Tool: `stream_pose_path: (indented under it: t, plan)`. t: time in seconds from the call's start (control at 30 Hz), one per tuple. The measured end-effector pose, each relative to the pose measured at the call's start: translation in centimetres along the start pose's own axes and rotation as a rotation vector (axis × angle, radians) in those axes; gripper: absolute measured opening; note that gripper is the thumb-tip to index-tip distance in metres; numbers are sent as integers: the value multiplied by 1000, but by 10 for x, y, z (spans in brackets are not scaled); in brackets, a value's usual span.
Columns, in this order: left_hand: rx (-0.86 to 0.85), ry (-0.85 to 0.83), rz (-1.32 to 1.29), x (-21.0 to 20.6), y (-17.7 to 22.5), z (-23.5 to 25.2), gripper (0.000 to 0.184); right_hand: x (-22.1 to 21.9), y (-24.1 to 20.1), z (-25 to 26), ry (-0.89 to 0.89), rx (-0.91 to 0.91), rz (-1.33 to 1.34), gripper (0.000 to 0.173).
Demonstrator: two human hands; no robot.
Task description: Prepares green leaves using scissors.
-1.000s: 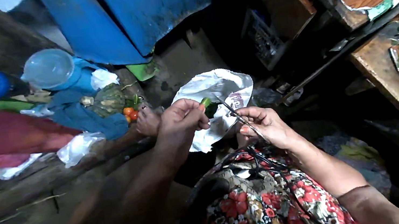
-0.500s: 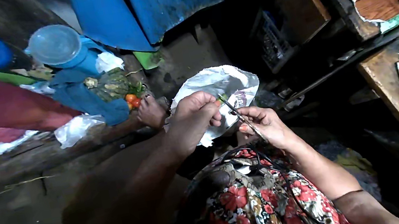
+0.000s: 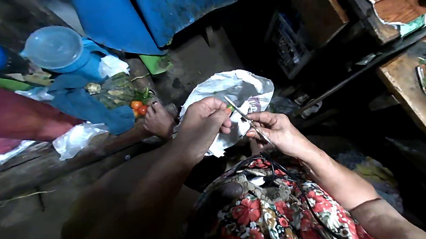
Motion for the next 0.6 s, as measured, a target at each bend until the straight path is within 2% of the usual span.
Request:
stream_pose_path:
  t: [0.07, 0.13, 0.27, 0.33, 0.4, 0.47, 0.6]
  plan:
    - [7, 37, -5, 2, -2, 2, 8, 0, 1, 1, 7, -25, -12, 31]
    - [-37, 42, -63, 5, -7, 3, 14, -3, -1, 1, 11, -29, -52, 29]
    - [-27, 48, -48, 12, -18, 8, 58, -7, -17, -1, -34, 16, -173, 32]
    - [-43, 56, 2, 20, -24, 13, 71, -4, -25, -3, -27, 64, -198, 32]
    - [-82, 23, 63, 21, -17, 11, 72, 2, -31, -4, 6, 95, -213, 32]
    - [-43, 19, 165, 19, -6, 6, 68, 8, -34, -6, 30, 120, -247, 33]
    - [-26, 4, 230, 15, -1, 4, 67, 34, -42, -17, 131, 192, -435, 34]
Point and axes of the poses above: each hand's wrist, its own z-axis towards the middle knuckle, its own x-axis out of the back of the hand, y = z × x, the point moved 8 cm from there along z, towards the middle knuckle, and after that the axes turned 2 degrees about z, right-handed, at the moved point
